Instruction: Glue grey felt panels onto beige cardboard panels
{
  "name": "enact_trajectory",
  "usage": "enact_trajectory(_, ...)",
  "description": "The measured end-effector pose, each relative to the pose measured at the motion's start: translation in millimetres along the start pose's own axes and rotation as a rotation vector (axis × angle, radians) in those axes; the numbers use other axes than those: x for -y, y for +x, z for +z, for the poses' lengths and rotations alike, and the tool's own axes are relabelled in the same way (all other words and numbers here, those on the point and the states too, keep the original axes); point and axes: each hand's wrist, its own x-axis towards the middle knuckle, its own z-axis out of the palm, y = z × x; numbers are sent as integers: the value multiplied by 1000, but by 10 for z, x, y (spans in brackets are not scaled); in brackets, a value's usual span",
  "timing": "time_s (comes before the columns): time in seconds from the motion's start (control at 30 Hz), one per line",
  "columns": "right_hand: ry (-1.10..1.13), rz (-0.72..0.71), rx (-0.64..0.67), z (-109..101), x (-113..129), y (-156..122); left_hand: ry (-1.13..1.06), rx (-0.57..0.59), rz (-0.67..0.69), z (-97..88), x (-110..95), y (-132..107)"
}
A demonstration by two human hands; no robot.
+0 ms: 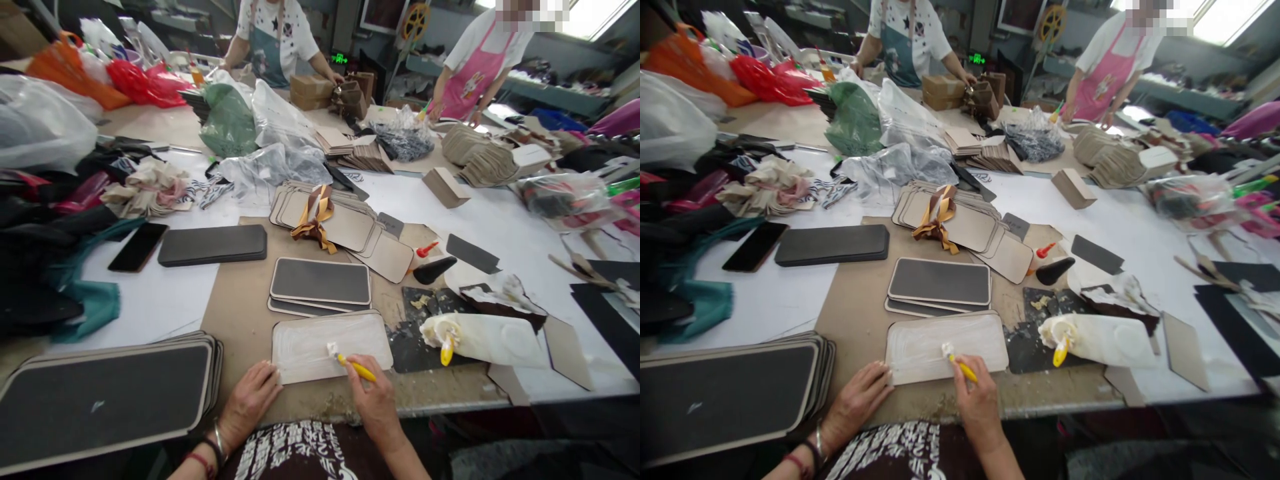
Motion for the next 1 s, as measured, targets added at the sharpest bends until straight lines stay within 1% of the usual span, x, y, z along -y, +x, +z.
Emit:
enact_trajectory(0.07,93,27,42,224,133,-18,2,7,6,-4,-6,10)
enact_trajectory(0.1,124,45,52,305,150,-17,5,8,6,-3,-8,11)
enact_trajectory(0.17,146,102,40,360,78,-5,12,4,3,4,-12,13)
enact_trajectory(0.23,121,193,-29,264,-87,15,15,-8,-9,7,-19,19)
enact_trajectory(0.33,55,344,-165,1,-288,77,19,-17,-20,-4,-32,40)
enact_trajectory(0.4,64,378,-176,-72,-273,141,17,-13,-22,-19,-42,61)
enact_trajectory(0.43,103,379,-149,-44,-218,176,15,-12,-20,-27,-47,72)
enact_trajectory(0.5,238,379,-74,138,-57,246,9,-16,-19,-42,-57,94)
enact_trajectory(0.6,416,403,36,531,130,352,7,-20,-32,-60,-72,120)
enact_trajectory(0.67,428,421,63,681,121,417,-3,-2,-55,-64,-76,126)
enact_trajectory(0.7,403,432,50,686,75,444,-11,6,-65,-61,-75,124)
enact_trajectory(0.73,362,445,20,641,9,465,-20,13,-73,-55,-74,116)
enact_trajectory(0.77,309,466,-19,550,-66,478,-30,17,-82,-46,-72,104)
enact_trajectory(0.83,171,524,-89,269,-209,477,-51,35,-104,-26,-78,74)
enact_trajectory(0.87,93,563,-104,108,-264,464,-65,64,-124,-21,-91,62)
enact_trajectory(0.93,-66,615,-78,-186,-336,422,-93,177,-219,-38,-137,77)
enact_trajectory(0.97,-135,619,-67,-298,-359,397,-105,259,-298,-67,-170,117)
enact_trajectory(1.0,-186,594,-11,-380,-374,373,-116,353,-387,-114,-206,188)
